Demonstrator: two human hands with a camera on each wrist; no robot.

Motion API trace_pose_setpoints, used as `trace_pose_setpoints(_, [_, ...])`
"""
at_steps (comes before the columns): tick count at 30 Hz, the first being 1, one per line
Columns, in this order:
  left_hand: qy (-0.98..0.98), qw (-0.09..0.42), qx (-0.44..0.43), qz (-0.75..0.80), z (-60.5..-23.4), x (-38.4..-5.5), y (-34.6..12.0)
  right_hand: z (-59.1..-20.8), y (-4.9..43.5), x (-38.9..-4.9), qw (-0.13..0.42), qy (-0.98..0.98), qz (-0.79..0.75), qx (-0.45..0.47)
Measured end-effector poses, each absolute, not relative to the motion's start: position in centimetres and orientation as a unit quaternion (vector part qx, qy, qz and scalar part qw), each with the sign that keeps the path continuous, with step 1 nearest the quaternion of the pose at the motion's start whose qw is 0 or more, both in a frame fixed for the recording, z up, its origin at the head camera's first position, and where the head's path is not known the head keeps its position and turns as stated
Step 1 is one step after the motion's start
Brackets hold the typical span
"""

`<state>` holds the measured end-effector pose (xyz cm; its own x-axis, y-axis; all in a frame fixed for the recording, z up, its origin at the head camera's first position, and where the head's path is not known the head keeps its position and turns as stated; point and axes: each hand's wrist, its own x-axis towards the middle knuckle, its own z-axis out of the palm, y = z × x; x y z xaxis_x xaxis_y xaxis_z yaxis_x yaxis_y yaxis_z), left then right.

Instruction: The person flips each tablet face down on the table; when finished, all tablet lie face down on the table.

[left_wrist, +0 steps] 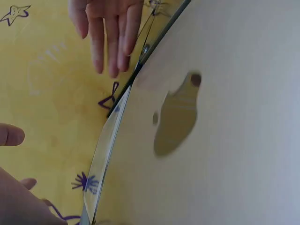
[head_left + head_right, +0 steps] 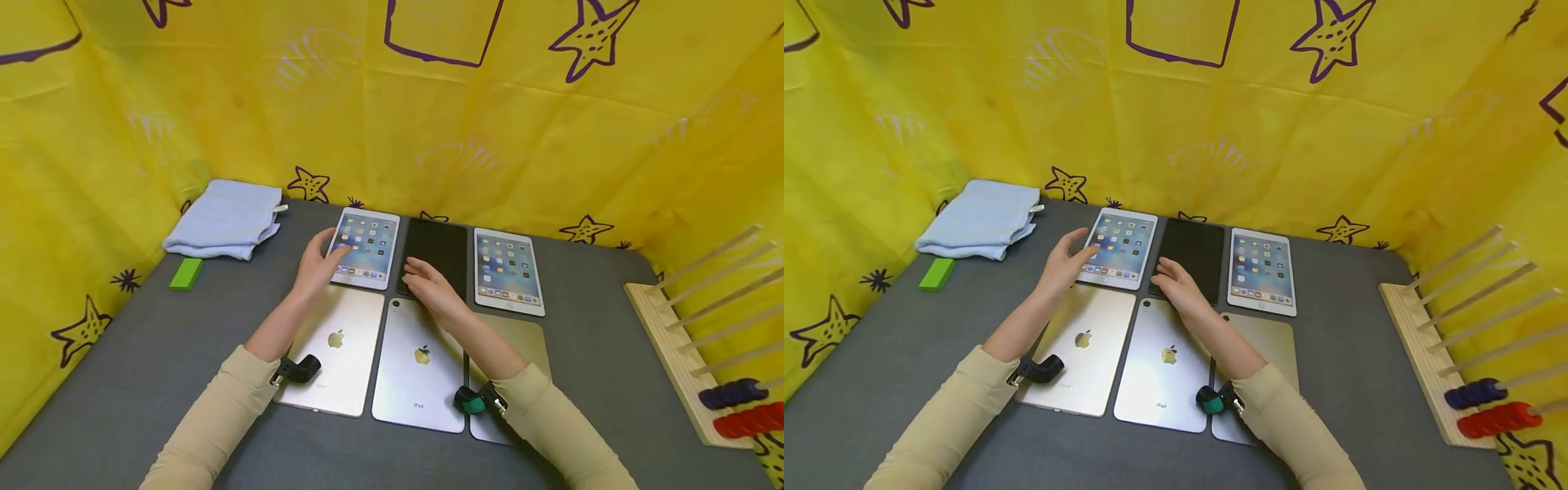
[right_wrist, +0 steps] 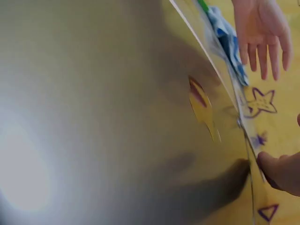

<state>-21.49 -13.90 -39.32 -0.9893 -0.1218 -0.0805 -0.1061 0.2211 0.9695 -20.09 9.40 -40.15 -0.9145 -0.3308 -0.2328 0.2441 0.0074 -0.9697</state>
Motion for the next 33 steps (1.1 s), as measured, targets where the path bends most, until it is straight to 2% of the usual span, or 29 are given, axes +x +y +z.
trace_pose_setpoints(11, [-0.721, -0.094, 0.097, -0.680, -39.9, -21.3, -17.1, -39.7, 6.1, -20.5, 0.251, 0.676, -0.693, 0.001])
trace_pose_setpoints(19, [-0.694, -0.141, 0.086, -0.701, -39.7, -21.4, -17.5, -39.8, 5.1, -20.6, 0.243, 0.671, -0.700, 0.012])
trace_pose_setpoints(33, [-0.586, -0.176, 0.157, -0.775, -39.6, -23.6, -18.2, -40.1, 4.8, -20.8, 0.242, 0.703, -0.669, 0.008])
